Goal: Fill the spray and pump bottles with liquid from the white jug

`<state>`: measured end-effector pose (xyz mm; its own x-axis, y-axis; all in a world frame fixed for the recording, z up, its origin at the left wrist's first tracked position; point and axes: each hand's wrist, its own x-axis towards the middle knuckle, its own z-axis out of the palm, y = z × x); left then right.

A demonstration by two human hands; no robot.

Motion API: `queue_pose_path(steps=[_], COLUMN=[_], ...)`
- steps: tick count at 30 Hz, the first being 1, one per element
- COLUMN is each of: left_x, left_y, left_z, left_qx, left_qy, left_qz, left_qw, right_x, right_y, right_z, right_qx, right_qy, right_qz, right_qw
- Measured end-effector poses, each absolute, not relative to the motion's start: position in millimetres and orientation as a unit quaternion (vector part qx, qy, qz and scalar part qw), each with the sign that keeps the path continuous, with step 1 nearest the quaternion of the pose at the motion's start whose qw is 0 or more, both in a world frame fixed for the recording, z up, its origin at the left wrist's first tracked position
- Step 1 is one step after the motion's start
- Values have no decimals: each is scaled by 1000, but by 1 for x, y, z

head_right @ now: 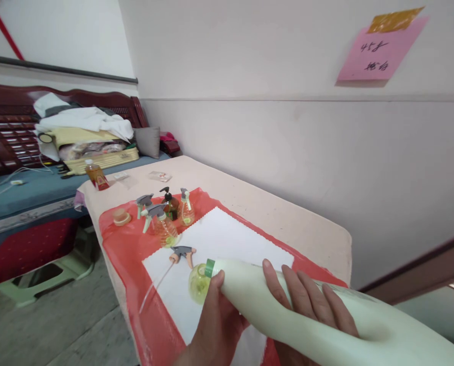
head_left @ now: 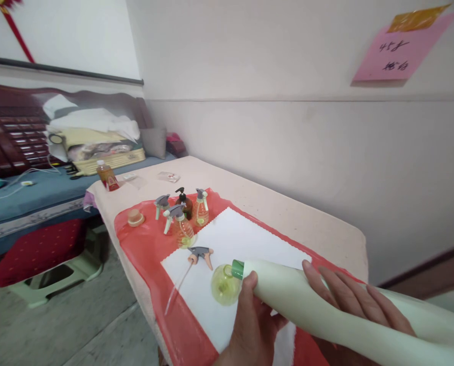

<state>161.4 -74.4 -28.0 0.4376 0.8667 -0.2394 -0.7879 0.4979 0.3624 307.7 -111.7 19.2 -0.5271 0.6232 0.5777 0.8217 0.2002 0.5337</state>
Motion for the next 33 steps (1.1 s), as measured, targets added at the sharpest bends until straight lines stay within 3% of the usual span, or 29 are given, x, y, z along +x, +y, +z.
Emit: queue_pose_path(steps=[33], left_x=[161], left_y=[-75], left_z=[-28], left_qx=[102], left_qy=[173], left_qz=[498], left_qw=[844], right_x=[308], right_y=[-110], right_z=[14], right_qx=[-482], right_qy=[-759], right_qz=[-420], right_qw=[124])
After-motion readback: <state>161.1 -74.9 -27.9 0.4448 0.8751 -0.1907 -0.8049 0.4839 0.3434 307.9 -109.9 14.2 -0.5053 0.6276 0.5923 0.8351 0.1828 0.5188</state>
